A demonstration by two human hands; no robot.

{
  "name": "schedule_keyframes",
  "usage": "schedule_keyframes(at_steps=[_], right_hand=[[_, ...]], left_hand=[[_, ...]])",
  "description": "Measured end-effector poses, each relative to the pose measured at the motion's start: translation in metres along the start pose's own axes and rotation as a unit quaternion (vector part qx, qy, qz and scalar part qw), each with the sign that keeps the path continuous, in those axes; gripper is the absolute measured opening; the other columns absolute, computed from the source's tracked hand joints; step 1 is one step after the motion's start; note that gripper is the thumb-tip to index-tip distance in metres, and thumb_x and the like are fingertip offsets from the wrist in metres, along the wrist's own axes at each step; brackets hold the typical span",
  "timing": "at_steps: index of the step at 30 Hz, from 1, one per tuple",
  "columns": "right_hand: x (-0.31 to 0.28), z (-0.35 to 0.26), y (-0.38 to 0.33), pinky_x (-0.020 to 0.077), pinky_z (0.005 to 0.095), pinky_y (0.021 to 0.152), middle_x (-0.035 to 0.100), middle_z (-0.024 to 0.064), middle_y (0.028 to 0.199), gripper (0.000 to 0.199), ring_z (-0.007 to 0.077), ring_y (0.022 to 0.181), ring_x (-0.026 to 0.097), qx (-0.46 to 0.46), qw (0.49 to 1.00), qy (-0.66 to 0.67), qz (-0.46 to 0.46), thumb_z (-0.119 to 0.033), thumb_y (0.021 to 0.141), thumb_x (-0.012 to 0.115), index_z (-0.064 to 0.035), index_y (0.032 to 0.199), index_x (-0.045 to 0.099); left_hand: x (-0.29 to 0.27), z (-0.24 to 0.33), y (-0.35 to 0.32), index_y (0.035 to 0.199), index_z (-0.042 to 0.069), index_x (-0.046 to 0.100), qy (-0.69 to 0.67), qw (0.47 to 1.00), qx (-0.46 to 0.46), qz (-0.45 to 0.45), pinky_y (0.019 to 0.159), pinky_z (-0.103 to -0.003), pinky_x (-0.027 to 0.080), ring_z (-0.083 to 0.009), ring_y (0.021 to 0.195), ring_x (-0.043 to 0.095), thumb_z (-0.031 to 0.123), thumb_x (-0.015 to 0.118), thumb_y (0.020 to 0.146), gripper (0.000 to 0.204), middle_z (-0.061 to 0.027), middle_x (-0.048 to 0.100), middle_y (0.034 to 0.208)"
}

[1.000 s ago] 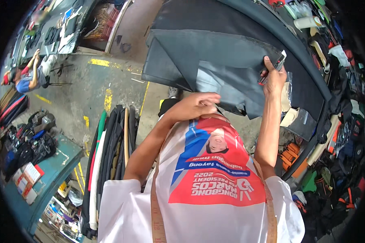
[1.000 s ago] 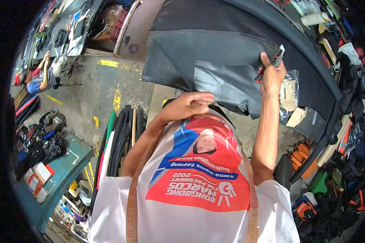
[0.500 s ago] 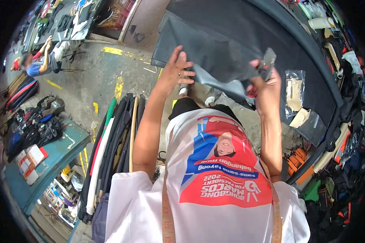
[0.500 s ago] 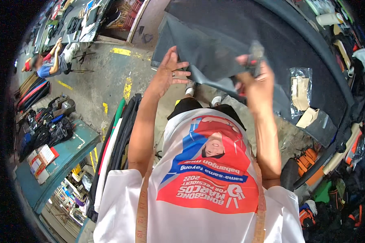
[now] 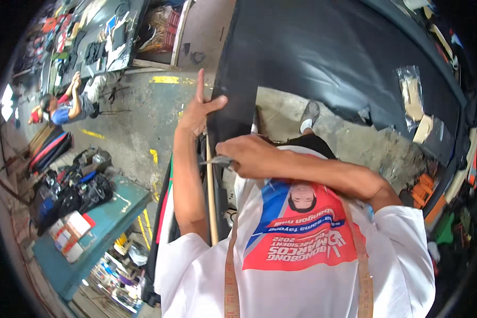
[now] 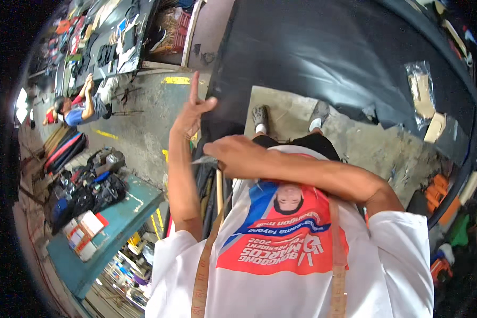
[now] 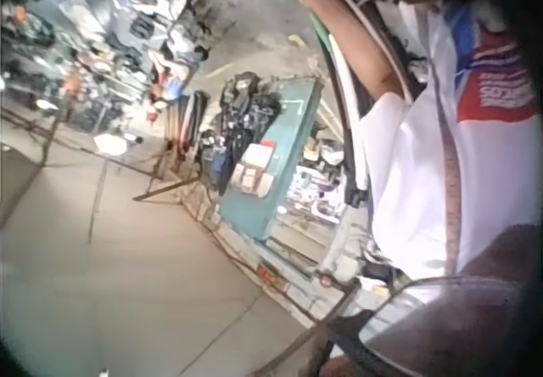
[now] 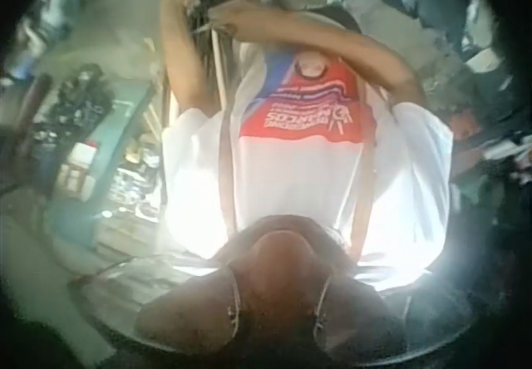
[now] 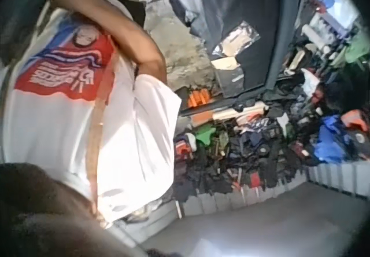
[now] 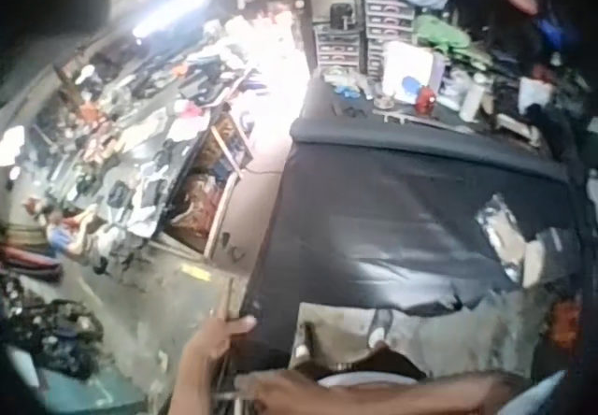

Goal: Picking up foam materials and preparing a large upholstery component on a workbench.

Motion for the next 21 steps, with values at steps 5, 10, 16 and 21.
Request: schedule_keyframes(at_steps=[5,10,16,21], right_hand=[[0.016,0.026,0.033,0.0499,0.0449,0.077,0.063,0.0181,0.091,0.027,0.0373,0.09,0.063,0.051,0.993,-0.001,0.106,-0.004,0.078,0.065,-0.0002,0.103,0.059],[0.016,0.025,0.014,0.052,0.0322,0.07,0.062,0.0078,0.089,0.023,0.0158,0.081,0.063,0.249,0.928,0.192,0.202,-0.012,0.091,0.064,-0.0029,0.112,0.056],[0.027,0.097,-0.02,0.0506,0.0278,0.058,0.06,0.0049,0.087,0.027,0.0109,0.064,0.057,0.266,0.8,0.288,0.454,-0.012,0.1,0.051,-0.0031,0.125,0.046],[0.014,0.136,-0.006,0.0503,0.0292,0.055,0.06,0.0044,0.085,0.026,0.0117,0.06,0.056,0.32,0.78,0.222,0.49,-0.015,0.101,0.05,-0.0026,0.124,0.047]], left_hand=[[-0.036,-0.04,0.015,0.159,0.015,0.008,0.244,0.962,0.082,-0.096,0.107,-0.032,0.038,-0.0234,0.124,0.051,-0.01,0.077,0.068,0.117,-0.0108,0.053,0.136],[-0.072,-0.085,0.015,0.159,0.011,0.008,0.283,0.952,0.007,-0.113,0.108,-0.032,0.037,-0.0245,0.123,0.051,-0.008,0.077,0.068,0.115,-0.0123,0.053,0.138],[-0.113,-0.148,-0.007,0.147,0.001,0.037,0.217,0.974,0.009,-0.058,0.101,-0.03,0.042,-0.018,0.113,0.056,-0.003,0.078,0.073,0.085,-0.0086,0.061,0.128],[-0.129,-0.175,-0.035,0.121,-0.001,0.064,0.145,0.973,-0.154,-0.094,0.09,-0.027,0.047,-0.0105,0.095,0.061,0.002,0.074,0.083,0.04,-0.0014,0.07,0.106]])
Point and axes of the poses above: each hand's wrist, its own y-axis towards the middle knuckle, its own x-axis out of the palm, z = x × y, the point moved 3 cm from there along y, towards the middle knuckle
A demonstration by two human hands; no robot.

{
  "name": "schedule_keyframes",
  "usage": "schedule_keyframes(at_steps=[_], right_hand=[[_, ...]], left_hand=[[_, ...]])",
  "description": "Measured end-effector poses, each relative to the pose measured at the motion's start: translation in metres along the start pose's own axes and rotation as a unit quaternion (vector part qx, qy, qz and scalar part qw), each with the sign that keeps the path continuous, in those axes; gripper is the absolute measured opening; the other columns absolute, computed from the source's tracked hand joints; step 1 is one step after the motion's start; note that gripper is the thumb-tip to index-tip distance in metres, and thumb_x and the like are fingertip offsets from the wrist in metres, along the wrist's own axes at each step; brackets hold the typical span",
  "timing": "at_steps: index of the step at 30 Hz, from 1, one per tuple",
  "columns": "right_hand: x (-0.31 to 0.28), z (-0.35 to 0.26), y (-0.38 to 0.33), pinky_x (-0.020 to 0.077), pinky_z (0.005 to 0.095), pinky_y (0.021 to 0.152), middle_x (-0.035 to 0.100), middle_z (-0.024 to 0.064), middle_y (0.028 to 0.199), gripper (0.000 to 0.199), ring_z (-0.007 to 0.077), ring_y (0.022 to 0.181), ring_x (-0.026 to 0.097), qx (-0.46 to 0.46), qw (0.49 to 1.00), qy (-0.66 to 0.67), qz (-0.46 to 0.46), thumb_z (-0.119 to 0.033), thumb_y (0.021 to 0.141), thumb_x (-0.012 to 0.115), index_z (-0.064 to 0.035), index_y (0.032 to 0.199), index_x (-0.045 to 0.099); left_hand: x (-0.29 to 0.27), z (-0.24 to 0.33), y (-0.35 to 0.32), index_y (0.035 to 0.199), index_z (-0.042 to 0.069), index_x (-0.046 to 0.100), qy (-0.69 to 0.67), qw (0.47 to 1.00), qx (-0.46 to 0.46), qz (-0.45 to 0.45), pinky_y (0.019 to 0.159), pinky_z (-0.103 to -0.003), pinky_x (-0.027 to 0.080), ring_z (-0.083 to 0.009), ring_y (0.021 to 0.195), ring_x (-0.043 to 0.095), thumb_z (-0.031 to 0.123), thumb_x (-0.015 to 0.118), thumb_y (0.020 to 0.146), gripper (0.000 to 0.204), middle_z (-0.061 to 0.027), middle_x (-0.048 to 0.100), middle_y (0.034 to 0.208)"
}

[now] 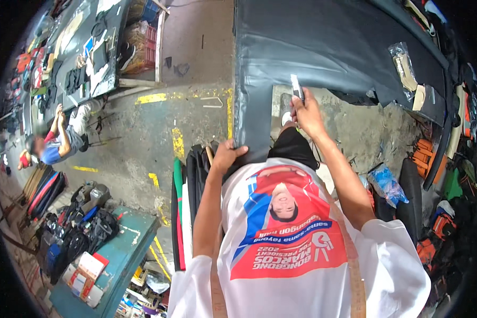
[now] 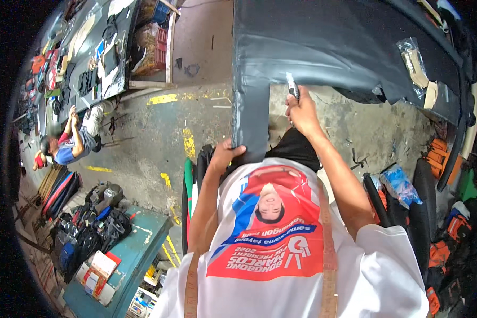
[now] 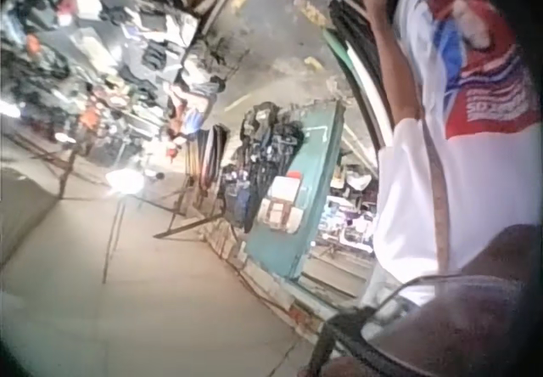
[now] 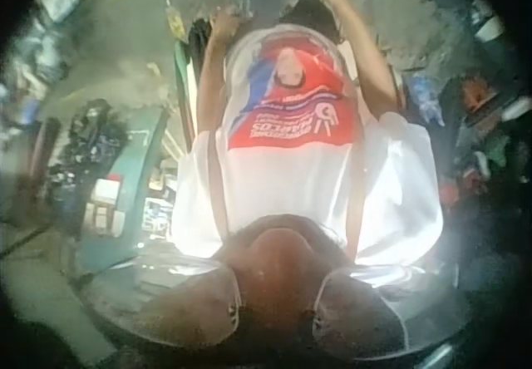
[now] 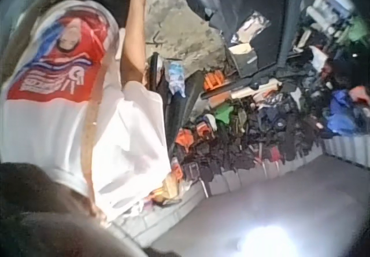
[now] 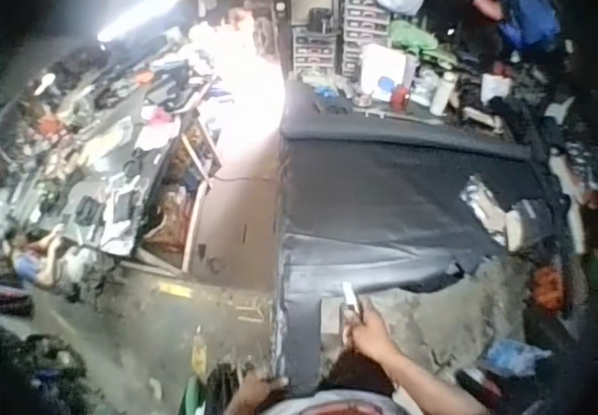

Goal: Picking up foam materials and preparing a large upholstery component on a workbench.

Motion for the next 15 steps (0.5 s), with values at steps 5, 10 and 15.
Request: schedule_keyframes(at_steps=[5,10,15], right_hand=[[0.024,0.006,0.061,0.05,0.0337,0.054,0.061,0.0084,0.077,0.029,0.016,0.062,0.061,-0.065,0.985,-0.137,0.088,-0.021,0.101,0.05,0.0001,0.12,0.049],[0.038,-0.006,0.119,0.0518,0.0446,0.064,0.063,0.019,0.076,0.031,0.0321,0.071,0.067,-0.098,0.971,-0.184,0.116,-0.026,0.101,0.049,0.0028,0.112,0.051],[0.053,-0.024,0.135,0.0476,0.0551,0.078,0.063,0.0301,0.086,0.028,0.0503,0.086,0.062,-0.158,0.94,-0.265,0.148,-0.022,0.101,0.046,0.0051,0.107,0.049]], left_hand=[[0.005,-0.024,-0.002,0.106,-0.001,0.071,-0.014,1.0,0.004,0.007,0.08,-0.025,0.049,-0.0091,0.083,0.062,0.004,0.072,0.087,0.02,0.0012,0.071,0.092],[0.011,-0.004,-0.012,0.101,0.0,0.072,-0.024,0.999,-0.023,0.026,0.075,-0.025,0.05,-0.0084,0.078,0.062,0.006,0.072,0.087,0.015,0.0004,0.071,0.09],[0.009,-0.008,-0.014,0.1,0.0,0.072,-0.034,0.998,-0.023,0.038,0.073,-0.025,0.05,-0.0076,0.076,0.062,0.008,0.073,0.087,0.015,-0.0002,0.072,0.09]])
Point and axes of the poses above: each hand's wrist, its own y-axis towards the middle knuckle, its own x-axis out of the palm, z = x × y, the point moved 3 cm from there along y, towards the middle knuckle
